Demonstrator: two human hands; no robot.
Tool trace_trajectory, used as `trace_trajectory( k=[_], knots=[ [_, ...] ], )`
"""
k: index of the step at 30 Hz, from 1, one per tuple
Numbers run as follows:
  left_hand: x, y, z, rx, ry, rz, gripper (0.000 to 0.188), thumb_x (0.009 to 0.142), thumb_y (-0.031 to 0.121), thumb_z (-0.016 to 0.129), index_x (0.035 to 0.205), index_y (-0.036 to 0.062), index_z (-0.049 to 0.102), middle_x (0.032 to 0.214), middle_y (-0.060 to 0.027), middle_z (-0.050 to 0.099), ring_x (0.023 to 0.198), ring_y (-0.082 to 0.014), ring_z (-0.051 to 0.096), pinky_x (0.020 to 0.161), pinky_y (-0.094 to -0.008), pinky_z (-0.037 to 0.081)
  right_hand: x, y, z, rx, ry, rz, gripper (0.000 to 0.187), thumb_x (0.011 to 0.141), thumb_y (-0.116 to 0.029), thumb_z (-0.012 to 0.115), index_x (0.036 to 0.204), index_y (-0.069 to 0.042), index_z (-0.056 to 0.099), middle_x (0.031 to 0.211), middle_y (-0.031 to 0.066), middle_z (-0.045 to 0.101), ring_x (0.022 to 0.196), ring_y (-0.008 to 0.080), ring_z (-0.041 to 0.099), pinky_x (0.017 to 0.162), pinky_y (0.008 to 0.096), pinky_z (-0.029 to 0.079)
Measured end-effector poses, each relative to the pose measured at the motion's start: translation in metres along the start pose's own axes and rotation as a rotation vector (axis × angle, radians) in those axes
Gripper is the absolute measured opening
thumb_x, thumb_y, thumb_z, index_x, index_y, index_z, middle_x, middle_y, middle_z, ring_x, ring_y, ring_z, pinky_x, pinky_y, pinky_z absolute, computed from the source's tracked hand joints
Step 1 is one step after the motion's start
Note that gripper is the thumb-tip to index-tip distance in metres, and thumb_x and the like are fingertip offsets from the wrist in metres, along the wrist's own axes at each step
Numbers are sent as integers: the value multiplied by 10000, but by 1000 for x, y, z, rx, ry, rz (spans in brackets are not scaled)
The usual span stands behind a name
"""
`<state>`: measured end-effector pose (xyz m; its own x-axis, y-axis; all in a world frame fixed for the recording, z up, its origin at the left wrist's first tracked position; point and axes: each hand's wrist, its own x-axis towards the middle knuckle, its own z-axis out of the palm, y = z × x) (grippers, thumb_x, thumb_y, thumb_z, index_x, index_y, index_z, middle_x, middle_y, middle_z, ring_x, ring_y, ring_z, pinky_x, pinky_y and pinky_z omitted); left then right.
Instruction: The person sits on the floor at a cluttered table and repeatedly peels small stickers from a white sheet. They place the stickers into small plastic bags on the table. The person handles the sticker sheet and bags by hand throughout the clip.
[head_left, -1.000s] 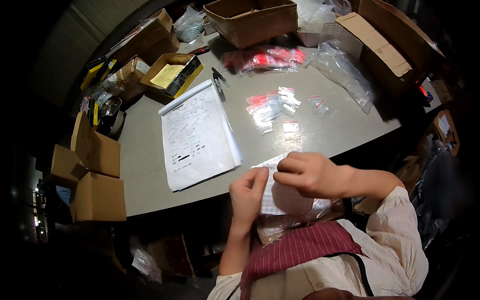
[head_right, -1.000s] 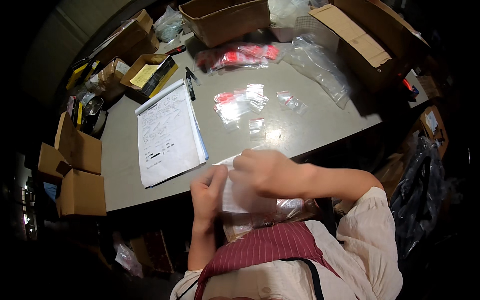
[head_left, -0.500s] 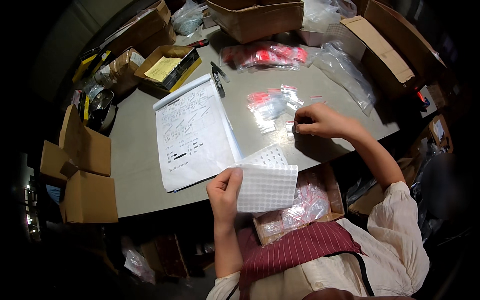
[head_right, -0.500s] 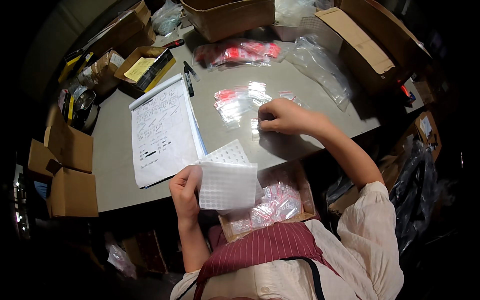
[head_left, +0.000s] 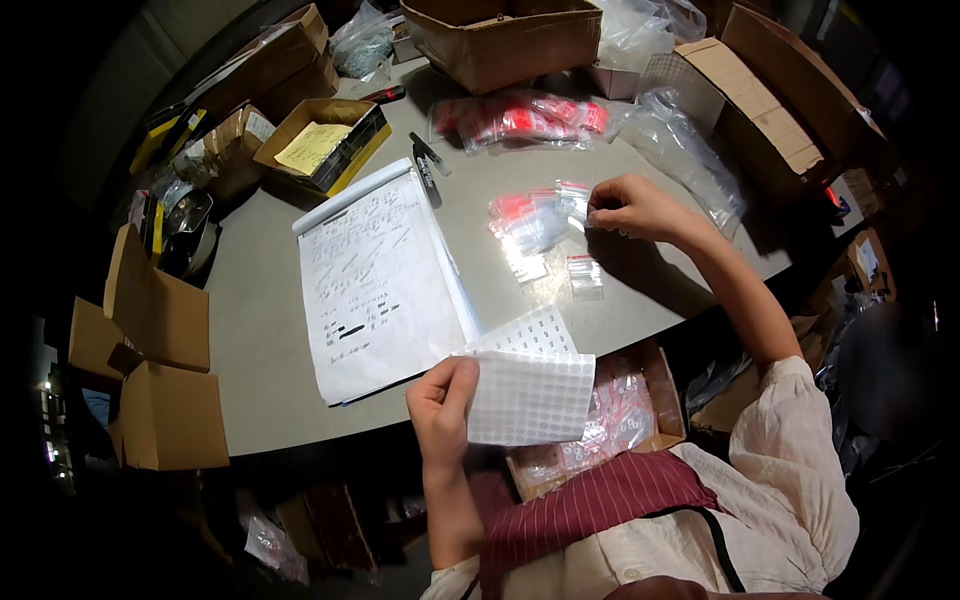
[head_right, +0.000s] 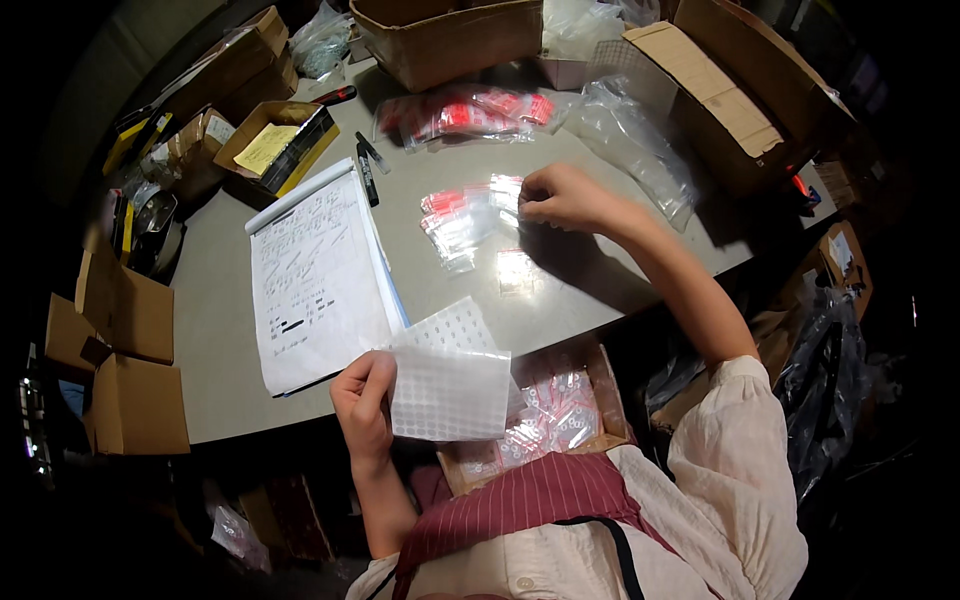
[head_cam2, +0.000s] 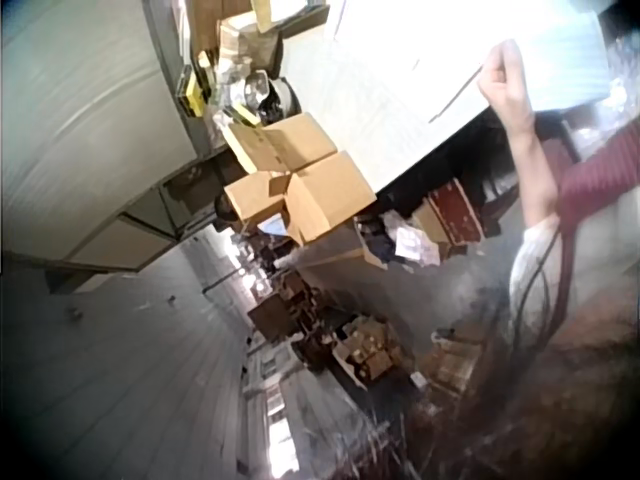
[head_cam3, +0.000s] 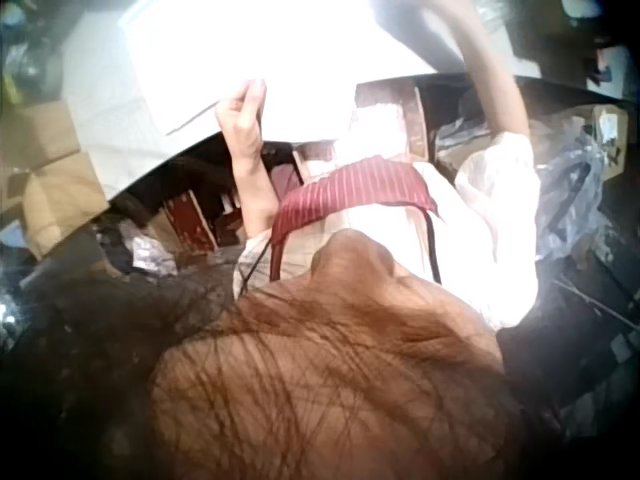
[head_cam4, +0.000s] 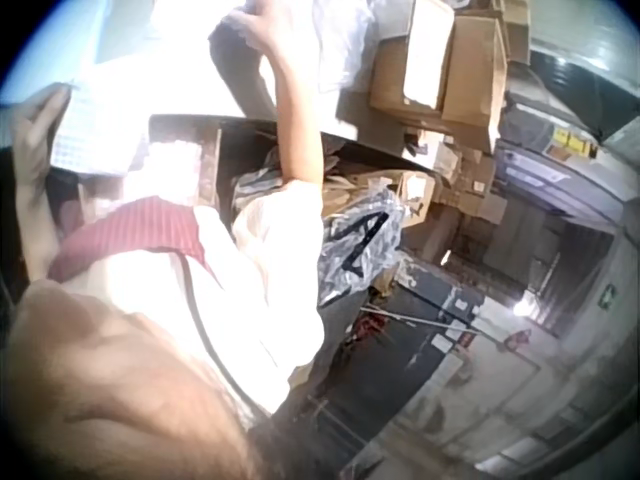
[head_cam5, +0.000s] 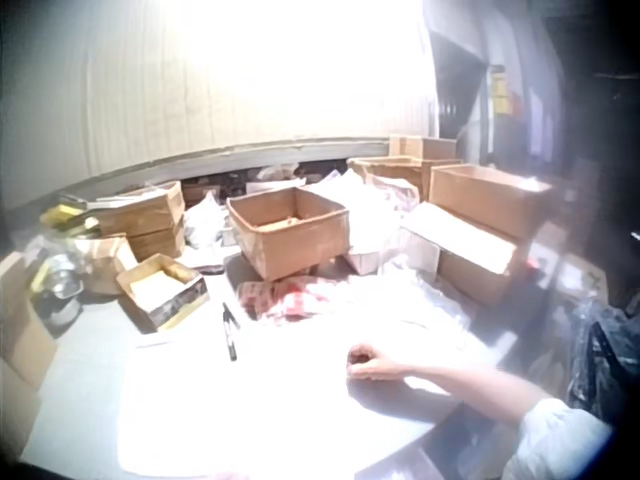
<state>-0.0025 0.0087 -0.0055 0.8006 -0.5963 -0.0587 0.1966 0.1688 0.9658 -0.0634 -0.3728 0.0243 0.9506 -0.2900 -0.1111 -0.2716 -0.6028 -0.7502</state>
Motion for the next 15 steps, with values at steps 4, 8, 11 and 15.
trace_trajectory(
  k=[4,8,11,15],
  knots=[
    [0,2,0,-19,-13,-2,202,1009,107,647,967,-78,715,771,64,582,673,-7,441,603,-195,312,11,-3,6,47,-18,45,227,863,-199,681,904,24,697,710,90,643,627,171,625,563,349,498],
    [-1,3,1,-24,-8,-9,204,1009,107,646,965,-81,714,781,56,593,686,-12,456,612,-194,323,14,-2,16,-296,93,-170,242,902,-204,704,947,32,683,790,164,685,739,295,670,692,425,522],
    [-1,3,3,3,10,6,202,1008,108,647,959,-76,714,771,58,583,683,-15,450,610,-196,320,11,-4,30,-613,239,-299,296,892,-259,735,905,29,668,834,227,677,805,417,664,736,491,514],
    [-1,0,0,0,13,-5,196,1005,107,648,939,-67,712,748,67,556,663,-17,423,600,-203,303,17,-30,10,-631,43,29,423,900,-368,766,846,35,648,769,226,647,755,389,655,685,475,490]
  ],
)
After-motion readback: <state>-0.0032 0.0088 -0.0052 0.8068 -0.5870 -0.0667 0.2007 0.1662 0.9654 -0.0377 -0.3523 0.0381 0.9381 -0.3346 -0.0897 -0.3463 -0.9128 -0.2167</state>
